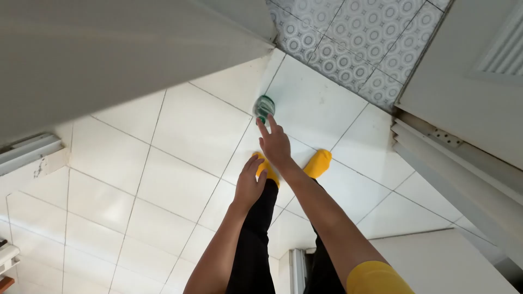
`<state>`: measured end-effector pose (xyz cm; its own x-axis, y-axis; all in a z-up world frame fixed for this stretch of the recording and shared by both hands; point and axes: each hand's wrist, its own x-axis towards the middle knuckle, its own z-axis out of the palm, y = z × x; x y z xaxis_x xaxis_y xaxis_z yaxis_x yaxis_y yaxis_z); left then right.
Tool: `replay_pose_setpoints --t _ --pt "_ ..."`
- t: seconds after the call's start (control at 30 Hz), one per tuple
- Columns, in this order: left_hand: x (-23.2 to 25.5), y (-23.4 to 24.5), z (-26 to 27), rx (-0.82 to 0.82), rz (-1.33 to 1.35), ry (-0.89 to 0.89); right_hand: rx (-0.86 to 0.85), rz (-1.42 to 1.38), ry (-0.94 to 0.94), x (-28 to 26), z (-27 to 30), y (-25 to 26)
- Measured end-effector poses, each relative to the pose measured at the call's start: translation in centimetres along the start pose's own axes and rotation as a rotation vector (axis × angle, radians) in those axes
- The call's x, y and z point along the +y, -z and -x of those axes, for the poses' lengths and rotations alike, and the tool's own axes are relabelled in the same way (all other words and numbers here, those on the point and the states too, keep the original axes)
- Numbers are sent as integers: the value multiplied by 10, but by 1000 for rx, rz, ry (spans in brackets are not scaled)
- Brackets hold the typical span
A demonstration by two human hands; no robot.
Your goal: Preparing a mop with cleaning solution and mopping the bathroom floor.
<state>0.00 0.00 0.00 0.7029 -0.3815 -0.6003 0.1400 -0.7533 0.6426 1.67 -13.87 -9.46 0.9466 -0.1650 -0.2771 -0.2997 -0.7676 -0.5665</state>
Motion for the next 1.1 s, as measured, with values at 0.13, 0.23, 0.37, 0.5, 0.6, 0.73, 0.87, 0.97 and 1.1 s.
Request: replay_pose_setpoints --t 0.13,0.23,0.37,0.5,0.6,0.73,0.87,0.97,1.1 --pt "0 3 -18 -24 7 86 48 -11 41 18 -18 -34" --pt "1 4 -28 6 -17 39 53 21 61 35 -20 -56" --pt "16 5 -37 -15 -40 91 77 -46 81 54 -16 -56" --pt "18 -6 -33 28 -75 27 189 -277 61 64 3 -1" --pt "57 -2 -17 -13 -69 21 143 -436 -16 52 35 79" --pt "134 6 8 -30 -69 -178 67 -361 -52 30 92 205" --pt "252 37 31 -145 -49 -409 25 -359 85 -16 133 372" --pt "350 70 60 -264 -67 -558 37 -442 117 -43 155 478" --pt "426 98 80 -396 -40 -642 110 -483 295 -71 176 580"
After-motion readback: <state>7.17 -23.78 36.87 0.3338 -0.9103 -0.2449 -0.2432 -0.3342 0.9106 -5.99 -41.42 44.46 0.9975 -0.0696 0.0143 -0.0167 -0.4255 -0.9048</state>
